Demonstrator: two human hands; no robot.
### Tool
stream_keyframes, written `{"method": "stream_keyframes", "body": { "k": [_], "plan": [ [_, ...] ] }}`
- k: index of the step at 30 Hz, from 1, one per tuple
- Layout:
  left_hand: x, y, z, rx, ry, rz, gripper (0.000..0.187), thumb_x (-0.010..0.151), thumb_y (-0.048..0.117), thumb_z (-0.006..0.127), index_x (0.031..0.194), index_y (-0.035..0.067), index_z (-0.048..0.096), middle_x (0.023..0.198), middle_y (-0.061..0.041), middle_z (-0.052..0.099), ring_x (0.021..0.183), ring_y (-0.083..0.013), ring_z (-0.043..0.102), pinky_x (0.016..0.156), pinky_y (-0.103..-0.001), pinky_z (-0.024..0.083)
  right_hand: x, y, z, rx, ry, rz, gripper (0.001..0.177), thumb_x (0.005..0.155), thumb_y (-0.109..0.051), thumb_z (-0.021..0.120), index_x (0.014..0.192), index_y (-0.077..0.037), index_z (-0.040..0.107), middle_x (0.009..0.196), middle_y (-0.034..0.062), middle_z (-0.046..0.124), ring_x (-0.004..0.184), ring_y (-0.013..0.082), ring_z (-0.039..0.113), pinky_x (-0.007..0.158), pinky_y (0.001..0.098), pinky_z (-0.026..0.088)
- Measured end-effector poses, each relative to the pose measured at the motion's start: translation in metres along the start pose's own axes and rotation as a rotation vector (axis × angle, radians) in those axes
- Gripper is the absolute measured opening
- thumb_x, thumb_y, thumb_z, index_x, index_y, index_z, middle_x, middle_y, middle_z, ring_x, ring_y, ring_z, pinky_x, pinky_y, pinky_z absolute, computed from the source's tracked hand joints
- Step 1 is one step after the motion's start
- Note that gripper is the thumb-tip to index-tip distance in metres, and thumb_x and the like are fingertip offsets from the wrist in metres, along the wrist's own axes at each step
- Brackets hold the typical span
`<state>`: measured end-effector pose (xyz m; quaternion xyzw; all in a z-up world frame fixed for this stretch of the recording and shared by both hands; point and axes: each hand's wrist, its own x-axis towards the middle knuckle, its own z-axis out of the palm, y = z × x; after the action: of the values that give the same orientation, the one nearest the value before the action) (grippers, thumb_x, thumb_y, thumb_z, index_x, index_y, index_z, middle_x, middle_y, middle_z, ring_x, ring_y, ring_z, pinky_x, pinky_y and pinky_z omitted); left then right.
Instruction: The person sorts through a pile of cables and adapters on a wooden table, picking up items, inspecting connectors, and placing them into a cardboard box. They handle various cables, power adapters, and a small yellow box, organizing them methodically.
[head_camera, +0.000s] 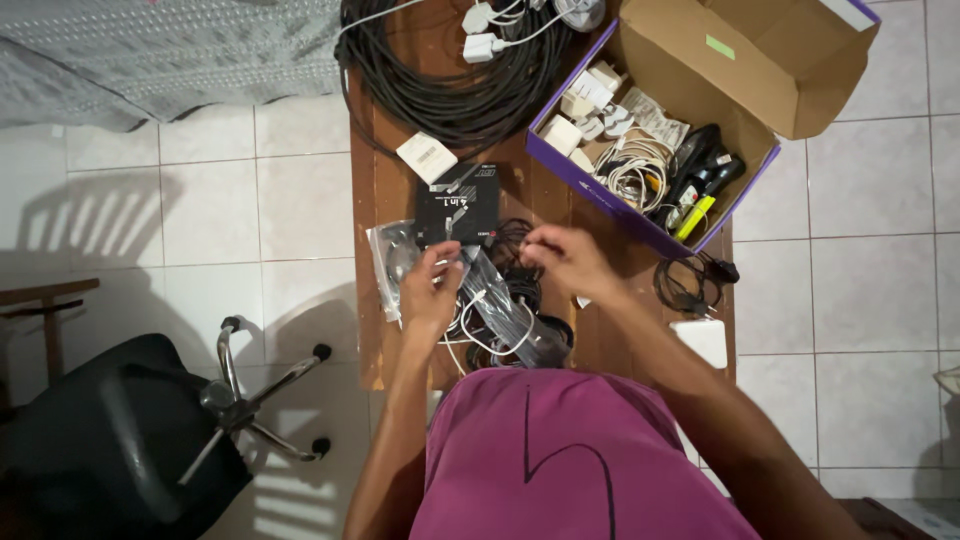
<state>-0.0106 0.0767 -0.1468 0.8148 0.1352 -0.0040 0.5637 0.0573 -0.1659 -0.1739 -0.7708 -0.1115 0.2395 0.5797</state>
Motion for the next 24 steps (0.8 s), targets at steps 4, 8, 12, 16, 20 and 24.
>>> {"method": "stream_keyframes", "body": {
  "k": [4, 8, 12, 16, 20, 24],
  "plan": [
    [-0.003, 0.024, 0.001, 0.041, -0.055, -0.095, 0.034, 0.104, 0.025, 0.059, 0.135, 0.012, 0.068, 0.11, -0.022, 0.071, 0.097, -0.0312, 0.067, 0.081, -0.038, 0.053, -0.026, -0.029, -0.024, 0.595, -0.075, 0.21, 0.011, 0.104, -0.016, 0.06, 0.106, -0.008, 0.067, 0.089, -0.001, 0.07, 0.08, 0.0072, 0.062, 0.073, 0.0218, 0.051],
    [-0.005, 0.047, 0.016, -0.294, -0.214, -0.273, 0.061, 0.106, 0.052, 0.039, 0.147, 0.011, 0.059, 0.131, -0.019, 0.062, 0.12, -0.0279, 0.058, 0.099, -0.042, 0.048, -0.044, -0.056, -0.025, 0.897, -0.094, 0.147, 0.006, 0.105, -0.014, 0.062, 0.103, -0.008, 0.064, 0.091, -0.0005, 0.066, 0.082, 0.0081, 0.062, 0.072, 0.0214, 0.05],
    [-0.008, 0.06, 0.033, -0.529, -0.368, -0.177, 0.085, 0.101, 0.069, 0.024, 0.157, 0.007, 0.038, 0.154, -0.007, 0.051, 0.14, -0.0178, 0.048, 0.118, -0.04, 0.035, -0.055, -0.068, -0.027, 1.135, -0.207, 0.114, 0.009, 0.104, -0.016, 0.061, 0.106, -0.008, 0.064, 0.089, 0.0017, 0.065, 0.075, 0.0093, 0.059, 0.066, 0.021, 0.049],
    [-0.015, 0.075, 0.038, -0.912, -0.538, -0.18, 0.072, 0.102, 0.052, 0.047, 0.156, 0.007, 0.037, 0.147, -0.01, 0.058, 0.132, -0.0217, 0.056, 0.113, -0.04, 0.044, -0.059, -0.07, -0.018, 1.04, -0.04, 0.113, 0.011, 0.103, -0.015, 0.063, 0.106, -0.005, 0.066, 0.09, 0.0027, 0.066, 0.075, 0.0094, 0.059, 0.068, 0.0209, 0.05],
    [-0.021, 0.089, 0.048, -0.863, -0.52, -0.146, 0.059, 0.101, 0.024, 0.065, 0.152, 0.005, 0.043, 0.137, -0.011, 0.06, 0.121, -0.0193, 0.057, 0.104, -0.038, 0.048, -0.058, -0.07, -0.001, 0.753, 0.237, 0.102, 0.013, 0.098, -0.012, 0.07, 0.103, -0.001, 0.072, 0.088, 0.0042, 0.069, 0.073, 0.009, 0.061, 0.066, 0.0223, 0.053],
    [-0.022, 0.091, 0.06, -0.825, -0.416, -0.088, 0.038, 0.105, 0.021, 0.06, 0.139, 0.005, 0.054, 0.135, -0.011, 0.064, 0.125, -0.016, 0.06, 0.108, -0.032, 0.046, -0.07, -0.088, 0.011, 0.364, 0.368, 0.058, 0.011, 0.094, -0.009, 0.072, 0.102, -0.002, 0.075, 0.088, 0.0023, 0.073, 0.077, 0.0081, 0.069, 0.071, 0.0212, 0.059]
  ]
}}
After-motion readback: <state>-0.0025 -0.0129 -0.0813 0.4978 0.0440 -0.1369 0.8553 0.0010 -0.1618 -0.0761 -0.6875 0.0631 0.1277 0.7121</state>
